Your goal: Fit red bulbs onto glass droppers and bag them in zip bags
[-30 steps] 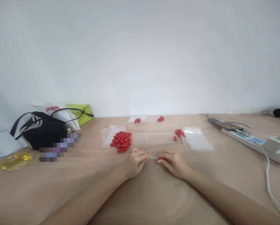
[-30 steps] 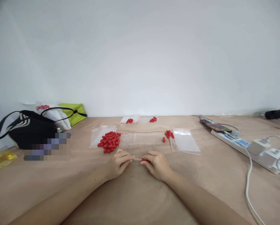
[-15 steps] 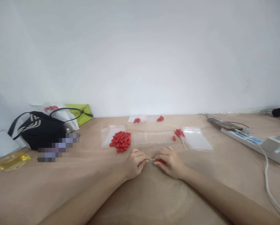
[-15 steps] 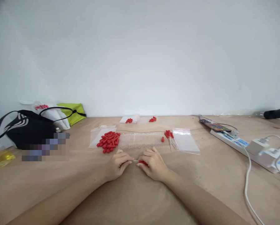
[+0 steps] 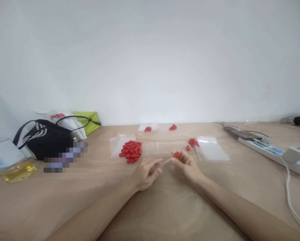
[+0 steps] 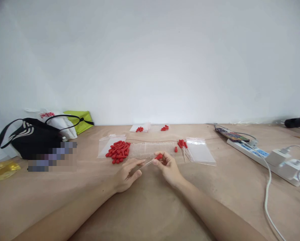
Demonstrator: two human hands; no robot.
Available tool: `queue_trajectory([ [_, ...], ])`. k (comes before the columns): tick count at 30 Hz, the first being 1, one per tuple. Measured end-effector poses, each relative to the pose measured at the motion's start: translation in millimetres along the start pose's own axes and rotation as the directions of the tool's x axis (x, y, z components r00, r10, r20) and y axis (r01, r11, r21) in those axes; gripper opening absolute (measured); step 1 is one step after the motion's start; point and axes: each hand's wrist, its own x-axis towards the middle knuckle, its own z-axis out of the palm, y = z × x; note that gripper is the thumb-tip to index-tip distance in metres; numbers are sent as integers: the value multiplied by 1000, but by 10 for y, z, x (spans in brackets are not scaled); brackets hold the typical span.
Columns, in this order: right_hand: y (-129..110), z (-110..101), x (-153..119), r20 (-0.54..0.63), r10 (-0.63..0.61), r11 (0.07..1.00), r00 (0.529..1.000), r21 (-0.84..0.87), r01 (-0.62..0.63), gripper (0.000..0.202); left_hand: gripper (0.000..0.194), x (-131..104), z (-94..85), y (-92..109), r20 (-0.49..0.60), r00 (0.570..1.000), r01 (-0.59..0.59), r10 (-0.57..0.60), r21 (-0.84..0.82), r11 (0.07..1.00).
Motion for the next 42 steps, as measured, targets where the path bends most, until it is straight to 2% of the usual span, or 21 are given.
queue_trajectory([
  [3, -81, -257, 185, -101, 37, 999, 994, 26, -34, 47, 28, -13, -11, -30, -30, 996, 90, -90, 14, 996],
  [7, -206, -818, 526, -327, 38, 986, 944, -141, -88, 60, 20, -3, 17, -43, 52, 996, 70, -73, 65, 995],
  [9, -231, -1038, 652, -392, 30, 941, 919, -298, -158, 50, 17, 6, 23, -37, 80, 994, 62, -68, 78, 995],
  [11, -208, -1142, 723, -407, -3, 827, 913, -514, -227, 37, 14, 13, 18, -28, 90, 993, 74, -82, 86, 994],
  [14, -88, -1094, 750, -338, -98, 553, 936, -801, -231, 28, 12, 19, 4, -18, 105, 989, 91, -100, 90, 992],
  [16, 14, -1003, 746, -282, -124, 441, 951, -874, -202, 27, 12, 19, 0, -16, 107, 989, 94, -103, 86, 992],
  [21, 159, -869, 727, -229, -125, 328, 965, -928, -178, 24, 12, 21, -3, -15, 110, 989, 93, -101, 75, 993],
  [27, 106, -818, 682, -234, -148, 209, 961, -957, -201, 25, 12, 25, 2, -20, 108, 990, 88, -94, 60, 994],
  [29, 74, -778, 657, -237, -121, 138, 964, -966, -220, 27, 12, 10, 12, -21, 102, 991, 83, -88, 55, 995],
  [33, 26, -690, 607, -254, -13, 0, 967, -967, -254, 31, 9, 23, 17, -18, -16, 990, 141, -140, 132, 981],
  [35, 13, -664, 592, -259, 13, -6, 966, -966, -259, 30, 10, 112, -1, -33, -94, 962, 272, -256, 263, 926],
  [37, 8, -656, 586, -272, 26, -10, 962, -962, -272, 29, 10, 276, -20, -79, -142, 898, 436, -416, 407, 803],
  [42, 23, -668, 579, -305, 31, -14, 952, -952, -305, 30, 14, 814, 48, -305, -184, 787, 593, -588, 489, 640],
])
